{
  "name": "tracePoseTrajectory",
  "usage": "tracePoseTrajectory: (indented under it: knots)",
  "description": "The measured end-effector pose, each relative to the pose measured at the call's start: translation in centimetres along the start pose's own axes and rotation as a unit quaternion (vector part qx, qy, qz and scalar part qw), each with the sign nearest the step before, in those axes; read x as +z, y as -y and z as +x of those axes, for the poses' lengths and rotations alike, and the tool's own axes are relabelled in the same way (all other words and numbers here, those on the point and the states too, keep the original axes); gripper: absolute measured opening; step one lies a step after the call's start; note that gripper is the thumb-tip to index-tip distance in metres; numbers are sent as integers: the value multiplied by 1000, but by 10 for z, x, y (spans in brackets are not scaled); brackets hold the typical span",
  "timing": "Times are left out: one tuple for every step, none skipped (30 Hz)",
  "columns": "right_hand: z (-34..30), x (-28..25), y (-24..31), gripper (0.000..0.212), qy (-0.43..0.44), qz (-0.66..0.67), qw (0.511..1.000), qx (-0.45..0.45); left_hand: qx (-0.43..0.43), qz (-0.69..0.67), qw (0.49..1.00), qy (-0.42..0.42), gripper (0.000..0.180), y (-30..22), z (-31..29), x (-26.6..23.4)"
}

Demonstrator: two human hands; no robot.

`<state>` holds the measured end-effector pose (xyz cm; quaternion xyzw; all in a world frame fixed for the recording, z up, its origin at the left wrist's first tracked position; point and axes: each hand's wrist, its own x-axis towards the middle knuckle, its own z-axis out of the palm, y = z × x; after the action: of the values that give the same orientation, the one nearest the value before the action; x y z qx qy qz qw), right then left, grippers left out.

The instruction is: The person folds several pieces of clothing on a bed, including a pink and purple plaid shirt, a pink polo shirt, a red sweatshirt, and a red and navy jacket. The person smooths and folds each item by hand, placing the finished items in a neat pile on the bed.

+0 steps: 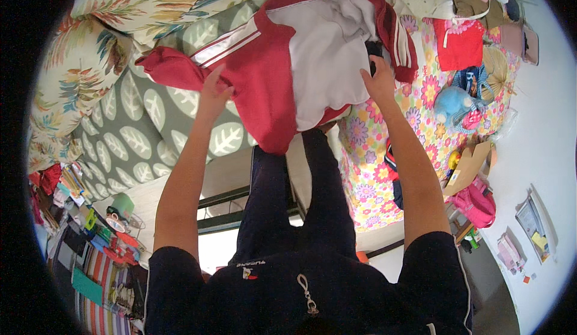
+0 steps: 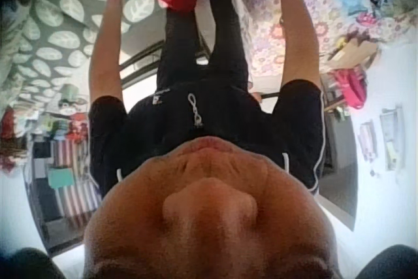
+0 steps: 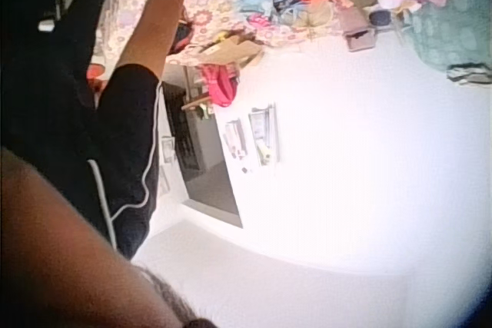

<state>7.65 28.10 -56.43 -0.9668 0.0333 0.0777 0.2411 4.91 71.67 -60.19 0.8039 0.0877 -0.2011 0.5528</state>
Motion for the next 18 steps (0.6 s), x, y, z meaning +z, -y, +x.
tracePoseTrajectory:
  knots:
    - [13,2,-3,41,-38,-3,999,-10,81,81,993,4,62,-13,16,16]
    - [28,6,-8,40,-73,-5,997,-19,161,159,974,-5,62,-25,32,33]
    - [44,11,-13,39,-108,-4,994,-28,244,216,945,-23,61,-42,49,45]
    - [62,11,-16,40,-127,22,991,-44,236,203,950,-7,57,-58,66,58]
    - [82,8,-25,44,-151,-44,984,-81,228,191,955,13,54,-71,82,70]
    - [102,3,-19,48,-167,-68,979,-93,227,234,945,10,51,-82,94,75]
    - [123,0,-22,51,-186,-58,974,-117,224,270,936,13,49,-87,107,85]
    - [141,-2,-23,53,-194,-94,973,-88,220,310,925,15,47,-90,119,87]
    - [154,-2,-21,57,-183,-96,976,-63,193,381,903,47,42,-87,134,84]
    - [169,1,-28,57,-126,-93,988,-16,165,451,874,81,38,-82,150,79]
    - [182,-6,-21,54,16,-147,989,21,134,518,836,119,35,-75,158,70]
    - [182,-11,-25,50,21,-154,987,32,140,478,861,97,34,-75,165,69]
    - [180,-14,-28,45,26,-160,986,43,144,438,884,76,33,-76,170,66]
    - [173,-19,-21,39,-5,-138,989,46,145,395,905,56,32,-75,176,60]
    - [163,-24,-12,33,-38,-117,991,50,125,389,909,75,29,-79,188,48]
    - [153,-30,7,27,-71,-85,993,48,191,387,902,10,29,-70,200,29]
    - [142,-41,24,26,-74,-11,997,36,215,373,902,-38,25,-64,202,22]
    - [128,-49,40,26,-77,67,994,25,239,360,898,-87,21,-64,200,13]
